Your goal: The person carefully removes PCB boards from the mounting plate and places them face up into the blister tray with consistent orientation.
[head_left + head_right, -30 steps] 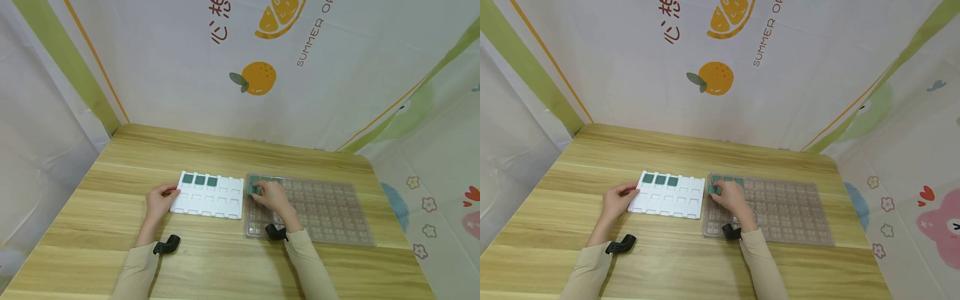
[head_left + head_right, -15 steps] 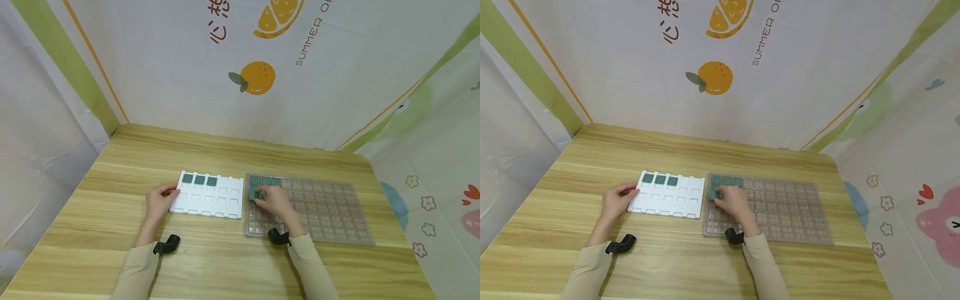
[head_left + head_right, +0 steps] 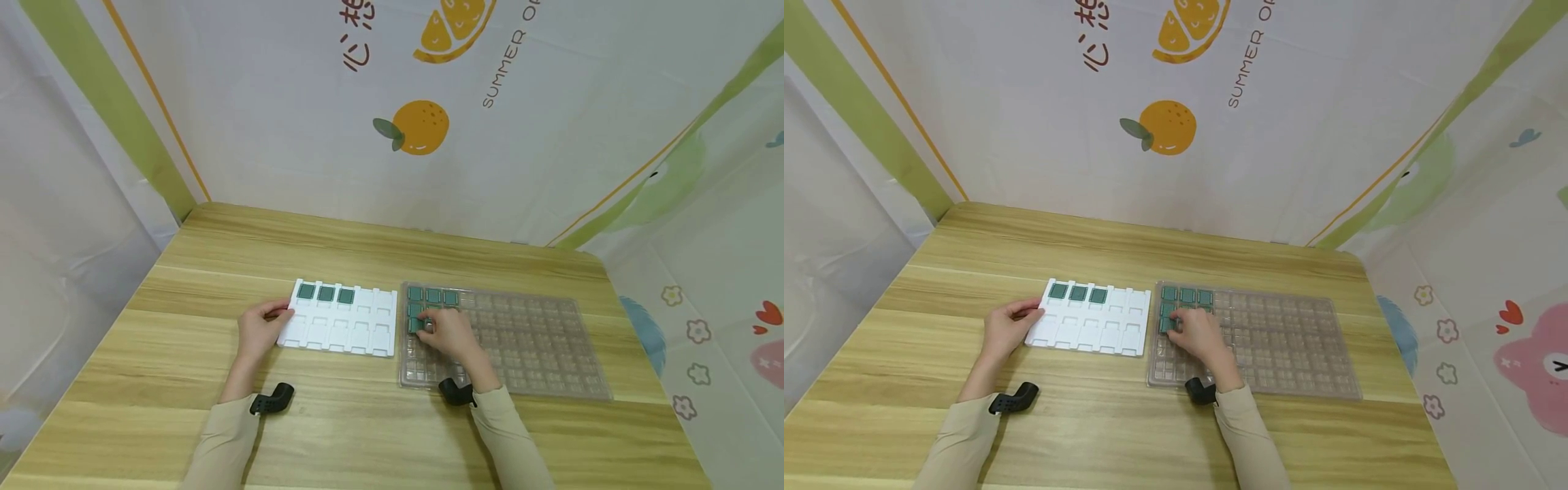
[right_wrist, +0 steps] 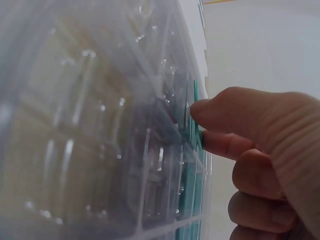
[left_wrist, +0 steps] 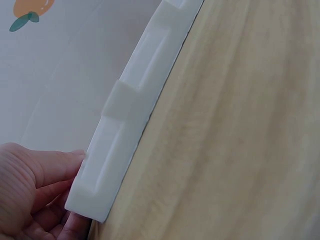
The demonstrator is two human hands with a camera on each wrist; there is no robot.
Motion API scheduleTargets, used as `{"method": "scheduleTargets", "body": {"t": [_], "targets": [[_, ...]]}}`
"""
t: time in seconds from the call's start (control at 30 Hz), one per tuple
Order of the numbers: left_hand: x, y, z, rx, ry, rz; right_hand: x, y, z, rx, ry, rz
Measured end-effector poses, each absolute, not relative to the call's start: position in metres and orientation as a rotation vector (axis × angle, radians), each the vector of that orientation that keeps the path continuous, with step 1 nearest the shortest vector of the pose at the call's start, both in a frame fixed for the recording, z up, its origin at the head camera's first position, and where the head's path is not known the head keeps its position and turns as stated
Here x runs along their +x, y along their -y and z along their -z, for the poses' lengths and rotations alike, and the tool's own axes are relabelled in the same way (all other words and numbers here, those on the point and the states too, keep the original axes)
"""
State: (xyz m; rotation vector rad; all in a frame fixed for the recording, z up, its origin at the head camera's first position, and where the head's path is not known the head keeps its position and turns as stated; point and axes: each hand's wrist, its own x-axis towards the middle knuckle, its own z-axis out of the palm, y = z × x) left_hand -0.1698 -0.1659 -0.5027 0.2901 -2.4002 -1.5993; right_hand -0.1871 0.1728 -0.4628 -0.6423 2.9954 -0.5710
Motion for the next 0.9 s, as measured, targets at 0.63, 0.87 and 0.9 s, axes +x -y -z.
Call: {"method": "scheduleTargets", "body": {"t": [0.63,0.87,0.9], "targets": [[-0.1694,0.1653,0.5011,0.291,2.405,1.591,-0.1847,-0.1728,0.4632,-0.651,-3.005,0.550],[-0.1693,0.1654,0.5007,0.286,2.399,1.601,-0.1852,-0.1731,0.4641,-0.644,-3.002,0.579],[-0.1692,0.1654,0.5007,0.284,2.398,1.603,-0.1852,-0.1730,0.4640,-0.643,-3.002,0.587]]}}
